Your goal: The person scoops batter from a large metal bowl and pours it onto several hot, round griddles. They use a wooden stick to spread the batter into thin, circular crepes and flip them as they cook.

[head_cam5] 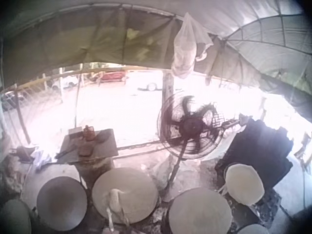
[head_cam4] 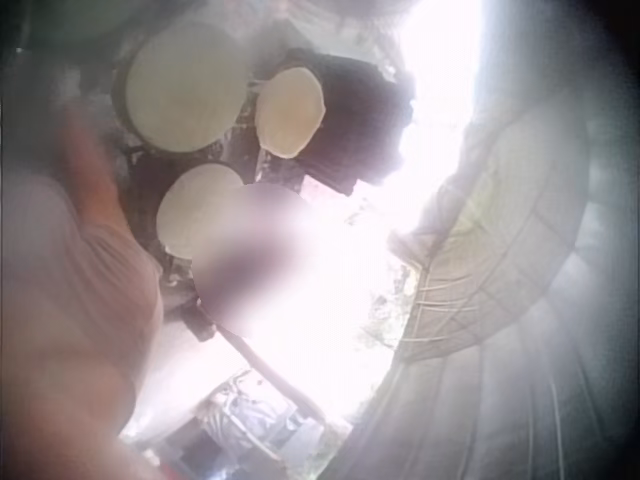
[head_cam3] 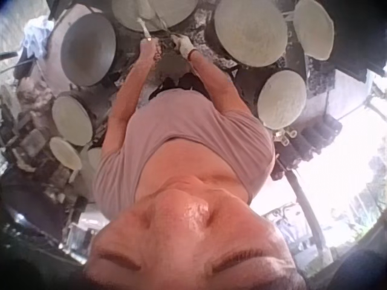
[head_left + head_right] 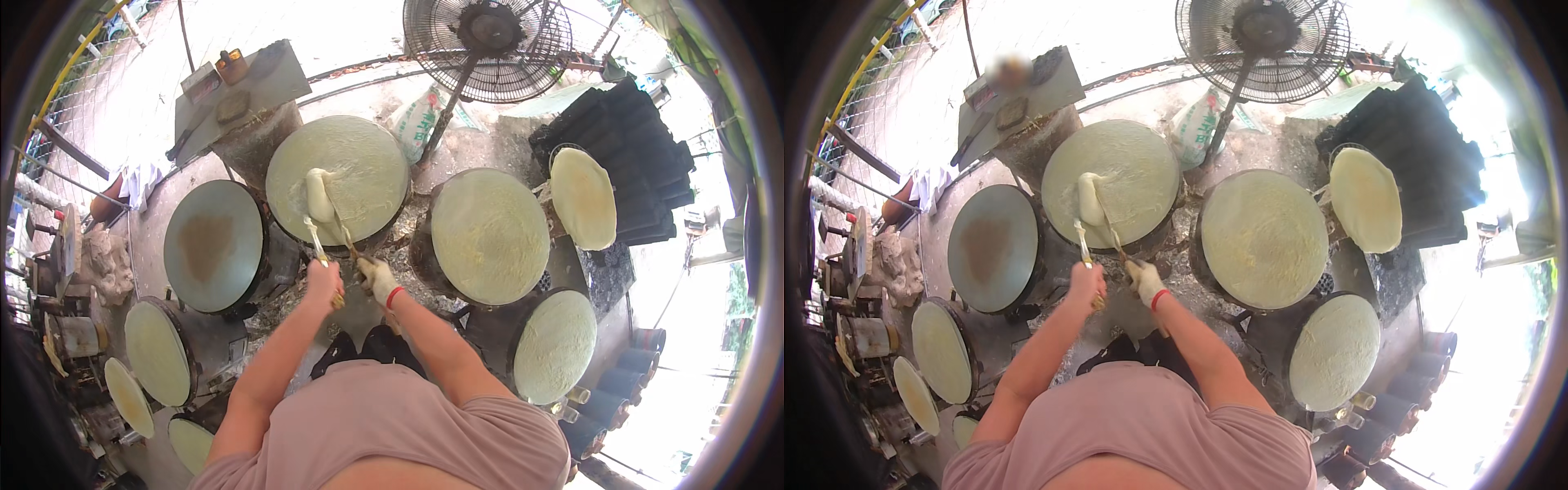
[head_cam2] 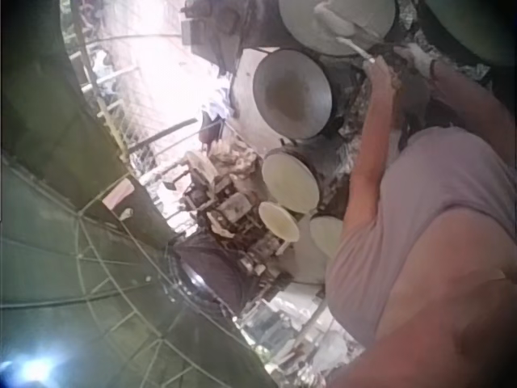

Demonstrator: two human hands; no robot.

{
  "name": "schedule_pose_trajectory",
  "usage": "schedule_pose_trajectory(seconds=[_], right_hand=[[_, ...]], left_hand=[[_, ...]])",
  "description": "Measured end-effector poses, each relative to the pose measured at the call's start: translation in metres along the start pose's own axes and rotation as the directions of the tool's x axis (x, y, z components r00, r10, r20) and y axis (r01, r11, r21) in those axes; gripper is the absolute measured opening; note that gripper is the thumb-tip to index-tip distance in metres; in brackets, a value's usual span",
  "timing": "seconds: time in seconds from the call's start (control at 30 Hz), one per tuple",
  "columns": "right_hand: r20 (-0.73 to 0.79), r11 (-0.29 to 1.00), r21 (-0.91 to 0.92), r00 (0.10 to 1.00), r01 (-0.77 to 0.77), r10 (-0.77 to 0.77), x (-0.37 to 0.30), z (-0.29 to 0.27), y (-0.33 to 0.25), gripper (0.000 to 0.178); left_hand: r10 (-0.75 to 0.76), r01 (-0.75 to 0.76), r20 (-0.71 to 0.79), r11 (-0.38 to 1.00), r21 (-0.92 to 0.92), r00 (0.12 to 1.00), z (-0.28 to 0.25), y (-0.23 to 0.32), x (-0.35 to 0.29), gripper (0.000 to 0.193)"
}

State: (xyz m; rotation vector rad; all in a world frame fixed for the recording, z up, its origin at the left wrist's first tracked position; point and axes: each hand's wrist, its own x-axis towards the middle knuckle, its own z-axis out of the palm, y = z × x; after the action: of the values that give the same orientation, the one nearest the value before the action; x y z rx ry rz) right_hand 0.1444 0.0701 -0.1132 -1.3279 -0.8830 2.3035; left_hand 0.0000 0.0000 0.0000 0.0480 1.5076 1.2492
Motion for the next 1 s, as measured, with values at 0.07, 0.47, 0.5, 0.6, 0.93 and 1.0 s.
schedule_pose_trajectory(seconds=[0.07, 0.47, 0.5, 0.6, 0.93, 1.0], right_hand=[[0.019, 0.995, 0.008, 0.995, 0.098, -0.098, -0.001, -0.019, -0.039, 0.032], [0.172, 0.975, -0.218, 0.985, 0.040, -0.002, 0.014, -0.048, -0.042, 0.029], [-0.170, 0.986, -0.048, 0.974, -0.160, 0.150, 0.024, -0.034, -0.048, 0.031], [-0.320, 0.989, 0.122, 0.947, 0.078, -0.035, 0.030, -0.051, -0.045, 0.019], [0.015, 0.990, -0.006, 0.990, 0.141, -0.141, 0.018, 0.080, 0.004, 0.040], [0.024, 0.995, -0.034, 0.995, 0.094, -0.093, 0.020, 0.117, 0.015, 0.040]], left_hand=[[-0.006, 0.074, 0.241, 0.958, -0.275, 0.971, -0.012, 0.027, 0.000, 0.019], [-0.032, 0.199, 0.290, 0.800, -0.567, 0.956, -0.045, 0.030, -0.108, 0.007], [-0.059, 0.228, 0.288, 0.769, -0.598, 0.956, -0.050, 0.028, -0.114, 0.007], [0.073, 0.045, 0.168, 0.792, -0.609, 0.983, -0.067, 0.034, -0.149, 0.005], [0.472, -0.484, -0.143, 0.873, -0.061, 0.870, -0.166, 0.068, -0.090, 0.010], [0.506, -0.503, -0.134, 0.862, 0.052, 0.852, -0.195, 0.055, -0.033, 0.010]])
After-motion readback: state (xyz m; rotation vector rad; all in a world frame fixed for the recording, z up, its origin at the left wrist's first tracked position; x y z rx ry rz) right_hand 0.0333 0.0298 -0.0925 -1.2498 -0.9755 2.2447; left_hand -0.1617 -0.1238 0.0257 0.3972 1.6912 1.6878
